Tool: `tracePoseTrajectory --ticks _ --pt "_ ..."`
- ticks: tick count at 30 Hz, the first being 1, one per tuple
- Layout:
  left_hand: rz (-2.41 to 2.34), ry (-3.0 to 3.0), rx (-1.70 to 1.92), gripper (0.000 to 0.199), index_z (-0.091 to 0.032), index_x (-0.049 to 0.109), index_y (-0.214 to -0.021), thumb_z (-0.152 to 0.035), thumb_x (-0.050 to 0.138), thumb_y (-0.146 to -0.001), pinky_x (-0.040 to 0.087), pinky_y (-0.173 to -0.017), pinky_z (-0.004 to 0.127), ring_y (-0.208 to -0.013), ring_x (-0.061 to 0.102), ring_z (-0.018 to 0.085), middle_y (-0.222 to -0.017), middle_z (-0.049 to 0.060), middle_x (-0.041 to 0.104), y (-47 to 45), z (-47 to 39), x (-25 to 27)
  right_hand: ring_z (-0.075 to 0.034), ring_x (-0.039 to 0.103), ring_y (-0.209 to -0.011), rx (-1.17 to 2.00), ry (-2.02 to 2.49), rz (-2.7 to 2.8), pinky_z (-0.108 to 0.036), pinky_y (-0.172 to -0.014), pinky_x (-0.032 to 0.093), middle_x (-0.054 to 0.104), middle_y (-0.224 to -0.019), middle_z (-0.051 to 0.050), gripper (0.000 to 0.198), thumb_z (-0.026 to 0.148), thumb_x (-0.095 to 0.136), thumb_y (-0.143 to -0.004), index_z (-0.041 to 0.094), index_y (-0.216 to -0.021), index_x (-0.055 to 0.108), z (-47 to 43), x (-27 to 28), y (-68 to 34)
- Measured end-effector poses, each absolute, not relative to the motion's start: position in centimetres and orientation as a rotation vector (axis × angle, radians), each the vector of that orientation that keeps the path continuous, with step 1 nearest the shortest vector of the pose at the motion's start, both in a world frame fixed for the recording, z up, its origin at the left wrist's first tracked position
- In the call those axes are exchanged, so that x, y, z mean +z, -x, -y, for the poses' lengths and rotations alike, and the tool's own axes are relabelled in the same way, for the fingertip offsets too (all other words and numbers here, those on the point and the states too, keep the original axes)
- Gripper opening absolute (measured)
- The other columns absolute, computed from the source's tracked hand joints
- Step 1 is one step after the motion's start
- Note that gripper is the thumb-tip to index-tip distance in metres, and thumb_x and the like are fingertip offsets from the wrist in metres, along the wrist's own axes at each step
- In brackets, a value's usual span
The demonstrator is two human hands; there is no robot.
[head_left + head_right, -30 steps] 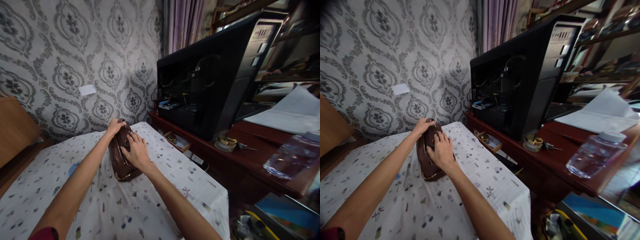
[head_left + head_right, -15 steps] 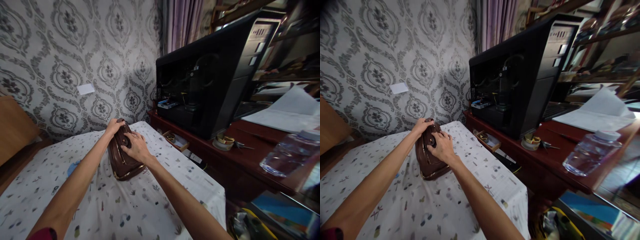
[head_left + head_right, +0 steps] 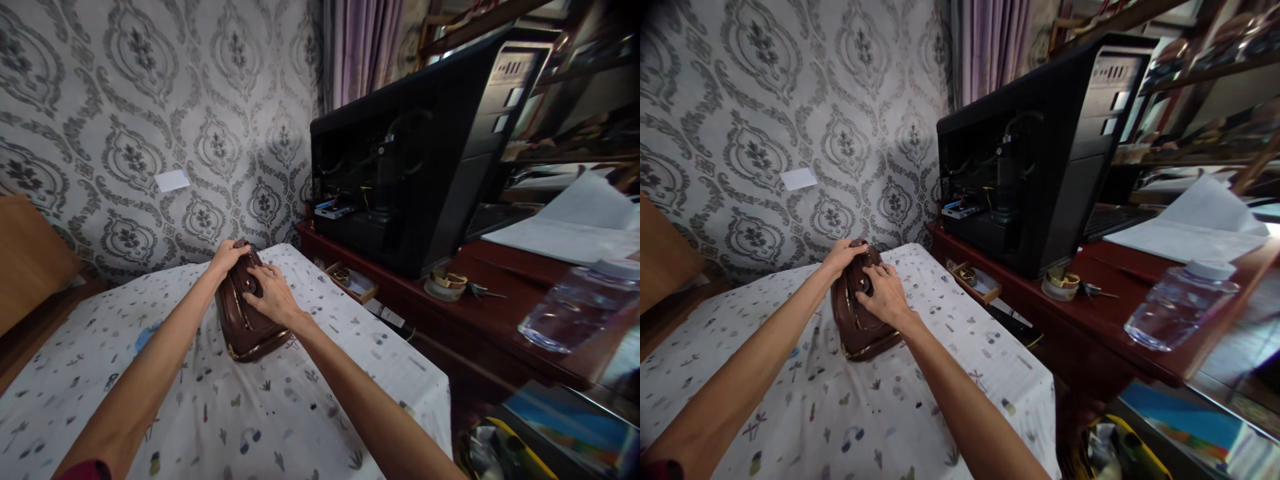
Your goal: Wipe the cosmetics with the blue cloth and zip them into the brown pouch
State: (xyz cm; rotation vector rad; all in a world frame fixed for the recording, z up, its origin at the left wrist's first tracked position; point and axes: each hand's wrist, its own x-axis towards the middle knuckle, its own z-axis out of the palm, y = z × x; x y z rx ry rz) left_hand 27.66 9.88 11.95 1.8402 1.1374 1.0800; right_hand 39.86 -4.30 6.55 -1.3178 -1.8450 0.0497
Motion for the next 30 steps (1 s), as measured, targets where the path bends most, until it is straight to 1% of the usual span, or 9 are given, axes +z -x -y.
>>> tracePoseTrajectory --ticks 5,10,12,14,16,17,22,27,30 --pt "-1.096 -1.776 1.011 0.031 -0.019 0.060 -0.058 -0.045 0.076 -0.057 0.036 -0.056 0.028 -0.053 0.050 0.015 -0.054 -0.002 0.057 -27.5 -9.2 12.3 -0.032 0.041 -0.139 0.025 1.306 1.825 -0.053 -0.113 0.036 0.051 -0.147 -0.018 0.054 0.034 0.071 -0.085 0.016 -0.135 0.061 4.1 6.3 -39.9" --pt "-1.016 -1.755 0.946 0.035 -0.018 0.064 -0.063 -0.046 0.081 -0.052 0.042 -0.064 0.030 -0.063 0.058 0.017 -0.063 0.000 0.064 -27.4 -8.6 12.7 -0.031 0.042 -0.138 0.016 1.314 1.835 -0.051 -0.115 0.035 0.054 -0.146 -0.018 0.053 0.035 0.070 -0.087 0.014 -0.135 0.061 4.2 6.3 -39.9" --pt "-0.997 -1.755 0.934 0.037 -0.018 0.066 -0.064 -0.047 0.083 -0.051 0.045 -0.070 0.031 -0.071 0.062 0.020 -0.069 0.003 0.068 -27.2 -8.6 12.8 -0.032 0.041 -0.138 0.021 1.332 1.837 -0.051 -0.116 0.034 0.052 -0.147 -0.019 0.055 0.037 0.070 -0.087 0.012 -0.135 0.061 4.1 6.2 -39.9" --pt "-0.979 -1.759 0.926 0.038 -0.017 0.069 -0.065 -0.048 0.085 -0.049 0.046 -0.078 0.032 -0.085 0.065 0.023 -0.082 0.006 0.073 -27.0 -8.6 12.9 -0.032 0.040 -0.140 0.028 1.342 1.837 -0.051 -0.116 0.033 0.050 -0.148 -0.019 0.056 0.038 0.070 -0.087 0.013 -0.136 0.060 4.0 6.1 -40.0" --pt "-0.953 -1.767 0.907 0.040 -0.017 0.073 -0.069 -0.048 0.087 -0.048 0.046 -0.086 0.033 -0.098 0.065 0.026 -0.095 0.009 0.075 -26.8 -8.6 13.1 -0.033 0.038 -0.141 0.036 1.343 1.832 -0.052 -0.116 0.033 0.049 -0.149 -0.019 0.056 0.037 0.070 -0.086 0.015 -0.137 0.059 3.9 6.0 -40.0" --pt "-0.935 -1.772 0.889 0.042 -0.016 0.074 -0.072 -0.048 0.087 -0.047 0.046 -0.088 0.034 -0.100 0.064 0.027 -0.099 0.010 0.075 -26.7 -8.6 13.2 -0.033 0.037 -0.141 0.042 1.338 1.830 -0.053 -0.115 0.033 0.048 -0.149 -0.019 0.056 0.036 0.071 -0.086 0.015 -0.137 0.059 4.0 6.0 -40.0" --pt "-0.857 -1.800 0.777 0.047 -0.016 0.078 -0.082 -0.046 0.088 -0.047 0.048 -0.085 0.036 -0.092 0.065 0.024 -0.107 0.010 0.074 -26.4 -8.0 13.7 -0.032 0.037 -0.142 0.058 1.313 1.835 -0.052 -0.117 0.032 0.053 -0.144 -0.017 0.055 0.032 0.070 -0.086 0.015 -0.137 0.058 4.2 6.3 -39.9" --pt "-0.841 -1.830 0.731 0.051 -0.016 0.079 -0.091 -0.046 0.087 -0.051 0.048 -0.083 0.036 -0.091 0.065 0.024 -0.100 0.009 0.074 -26.1 -7.8 13.9 -0.033 0.039 -0.141 0.051 1.350 1.762 -0.052 -0.116 0.035 0.047 -0.148 -0.023 0.060 0.035 0.070 -0.086 0.010 -0.139 0.056 4.6 6.3 -39.7" --pt "-0.844 -1.860 0.716 0.049 -0.017 0.079 -0.090 -0.048 0.086 -0.053 0.048 -0.085 0.036 -0.094 0.065 0.026 -0.101 0.009 0.075 -26.1 -7.9 13.9 -0.033 0.041 -0.139 0.047 1.396 1.750 -0.049 -0.117 0.035 0.048 -0.147 -0.023 0.056 0.035 0.071 -0.087 0.008 -0.135 0.060 5.0 6.7 -39.4"
